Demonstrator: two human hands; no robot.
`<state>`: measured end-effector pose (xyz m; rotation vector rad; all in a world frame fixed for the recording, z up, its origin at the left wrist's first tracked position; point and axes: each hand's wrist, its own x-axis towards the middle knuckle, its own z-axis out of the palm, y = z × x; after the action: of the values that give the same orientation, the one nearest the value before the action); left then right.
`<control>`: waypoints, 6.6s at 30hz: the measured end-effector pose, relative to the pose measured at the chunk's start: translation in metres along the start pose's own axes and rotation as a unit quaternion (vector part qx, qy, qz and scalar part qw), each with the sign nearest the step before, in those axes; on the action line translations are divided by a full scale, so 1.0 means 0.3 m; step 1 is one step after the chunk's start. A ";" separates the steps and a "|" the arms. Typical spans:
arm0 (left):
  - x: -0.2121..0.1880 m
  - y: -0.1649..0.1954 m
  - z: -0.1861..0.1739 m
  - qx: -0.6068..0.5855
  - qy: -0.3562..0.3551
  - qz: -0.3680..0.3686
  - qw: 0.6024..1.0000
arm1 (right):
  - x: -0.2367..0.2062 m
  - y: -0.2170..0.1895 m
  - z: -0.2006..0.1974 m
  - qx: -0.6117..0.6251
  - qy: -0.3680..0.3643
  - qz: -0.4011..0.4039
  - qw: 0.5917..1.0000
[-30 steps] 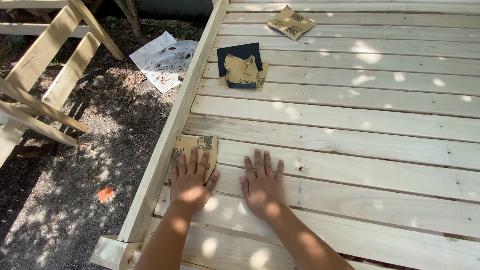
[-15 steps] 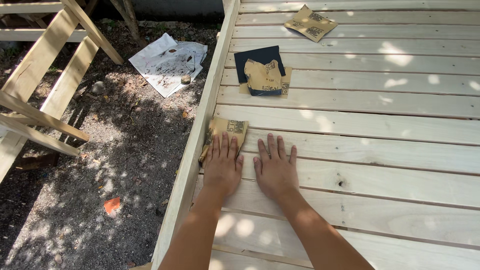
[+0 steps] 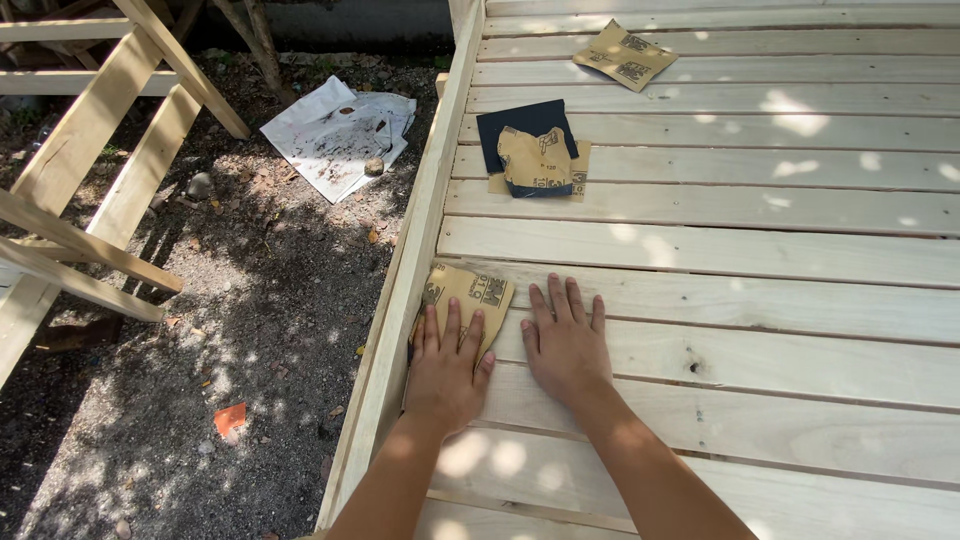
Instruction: The person sands the slatted wooden surface of an outdoor furniture frame by hand, rubbing a sheet of sandpaper back and forth across the planks. They move the sandpaper progressively across different boards, smoothing the wood surface section by section.
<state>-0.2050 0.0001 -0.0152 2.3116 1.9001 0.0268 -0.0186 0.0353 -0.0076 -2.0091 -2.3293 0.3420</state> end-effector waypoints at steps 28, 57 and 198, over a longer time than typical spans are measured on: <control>-0.115 -0.162 -0.022 -0.194 0.144 -0.195 0.951 | -0.060 -0.342 -0.043 -0.045 -0.134 -0.076 0.987; -0.235 -0.112 -0.073 -0.059 0.177 -0.139 0.973 | -0.436 -0.324 0.026 -0.030 -0.088 -0.265 0.960; -0.056 -0.074 -0.132 -0.166 0.068 -0.108 0.978 | 0.106 -0.335 -0.042 -0.036 -0.071 -0.035 0.996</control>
<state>-0.2343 -0.0080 0.0225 1.9204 2.0178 0.4530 -0.1189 0.0549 0.0209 -1.9893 -2.5245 0.4173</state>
